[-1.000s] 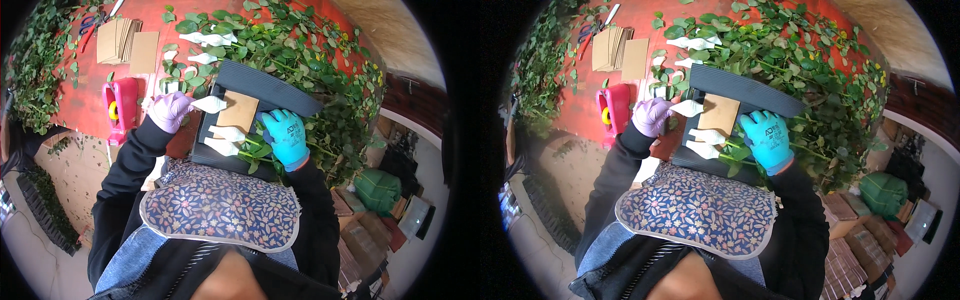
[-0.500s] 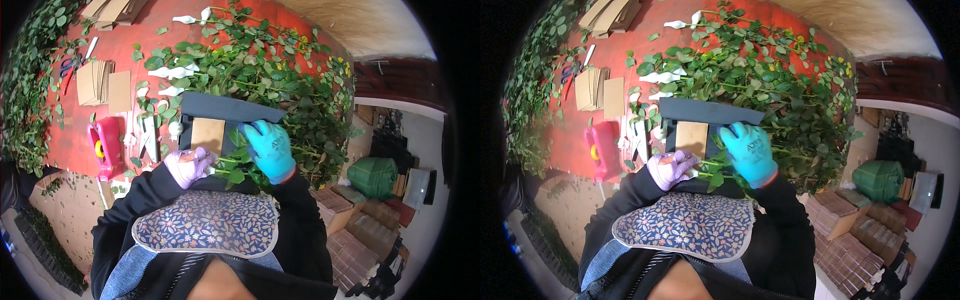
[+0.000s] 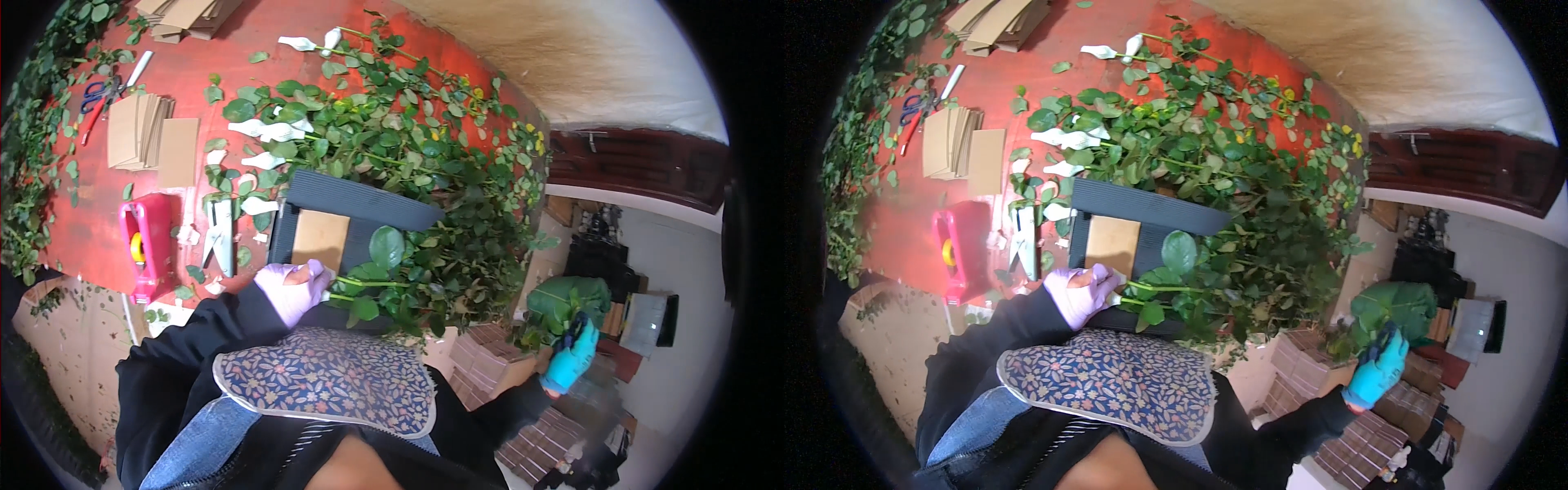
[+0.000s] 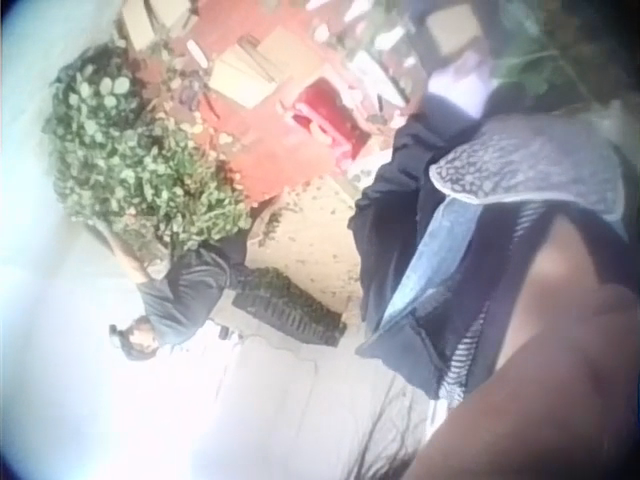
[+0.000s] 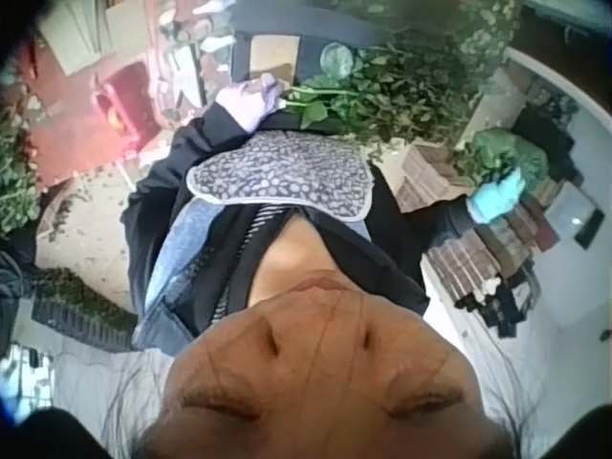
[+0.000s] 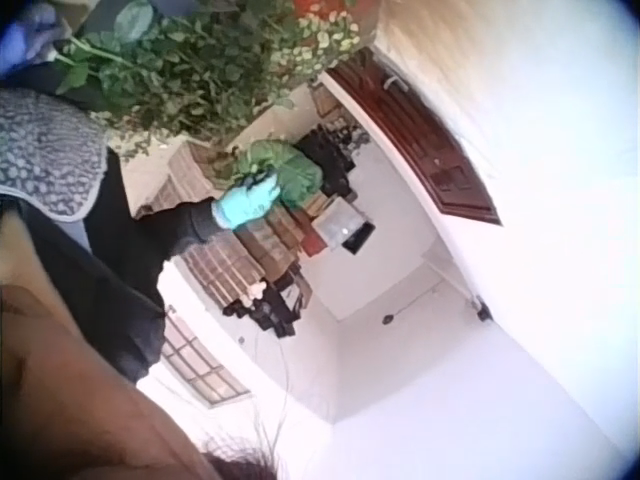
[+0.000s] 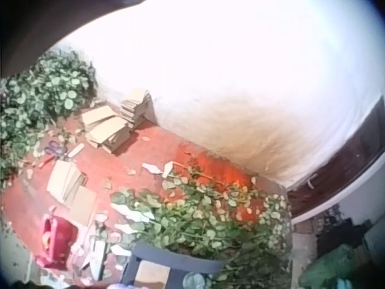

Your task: The person places white roses into a black box, inserts a cardboard divider, and then gathers a large bundle of roses from the floor. They use pruning shears to trim stems and continue sorting flower bundles on a work table covered in leaves.

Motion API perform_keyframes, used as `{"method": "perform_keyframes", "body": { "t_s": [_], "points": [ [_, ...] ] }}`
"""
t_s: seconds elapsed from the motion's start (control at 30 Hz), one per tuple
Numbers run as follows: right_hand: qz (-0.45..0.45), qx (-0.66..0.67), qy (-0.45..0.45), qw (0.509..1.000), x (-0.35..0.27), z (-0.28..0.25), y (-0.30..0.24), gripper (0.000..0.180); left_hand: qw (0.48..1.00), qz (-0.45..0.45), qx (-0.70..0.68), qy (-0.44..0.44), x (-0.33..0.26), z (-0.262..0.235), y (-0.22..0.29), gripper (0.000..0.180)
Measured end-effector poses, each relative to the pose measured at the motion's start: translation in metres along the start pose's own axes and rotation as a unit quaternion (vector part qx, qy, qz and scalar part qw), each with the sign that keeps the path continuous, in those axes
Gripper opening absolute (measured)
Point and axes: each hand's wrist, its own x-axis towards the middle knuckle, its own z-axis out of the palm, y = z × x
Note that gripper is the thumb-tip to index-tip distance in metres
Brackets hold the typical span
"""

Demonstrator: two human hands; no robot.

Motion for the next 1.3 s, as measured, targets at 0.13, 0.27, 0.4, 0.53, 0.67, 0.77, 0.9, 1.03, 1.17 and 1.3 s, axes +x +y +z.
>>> {"method": "perform_keyframes", "body": {
  "t_s": [0.13,0.27,0.4,0.53,0.67,0.77,0.9,1.03,1.17,1.3],
  "points": [
    [0.034,-0.012,0.043,0.998,0.001,0.066,0.109,0.028,0.986,-0.065,0.056,-0.144,-0.009,-0.010,-0.001,0.031],
    [0.262,-0.071,-0.290,0.918,-0.023,0.114,0.244,0.027,0.992,-0.028,0.028,-0.119,-0.002,-0.012,0.005,0.032],
    [-0.128,-0.239,-0.134,0.953,0.005,0.141,0.205,0.025,0.986,-0.054,0.049,-0.147,0.002,-0.014,0.010,0.032],
    [-0.072,0.284,-0.097,0.951,0.096,0.108,-0.101,0.031,0.987,-0.040,0.093,-0.128,-0.003,-0.020,0.014,0.035],
    [-0.324,0.268,-0.306,0.854,0.112,0.174,-0.213,0.034,0.986,-0.049,0.108,-0.116,-0.002,-0.021,0.024,0.034],
    [-0.485,0.116,-0.295,0.815,0.106,0.262,-0.232,0.049,0.991,-0.065,0.051,-0.103,-0.008,-0.014,0.023,0.032],
    [-0.511,-0.032,-0.357,0.781,0.087,0.318,-0.241,0.054,0.992,-0.074,0.036,-0.093,-0.006,-0.016,0.029,0.025],
    [-0.502,-0.056,-0.392,0.769,0.093,0.313,-0.255,0.040,0.981,-0.173,-0.071,-0.047,-0.004,-0.017,0.034,0.018],
    [-0.465,0.134,-0.327,0.812,0.135,0.280,-0.226,0.043,0.995,-0.099,-0.016,-0.008,0.000,-0.023,0.037,0.019],
    [-0.468,0.290,-0.120,0.826,0.194,0.216,-0.230,0.047,0.996,-0.075,0.007,-0.036,-0.008,-0.018,0.028,0.019]
  ]
}}
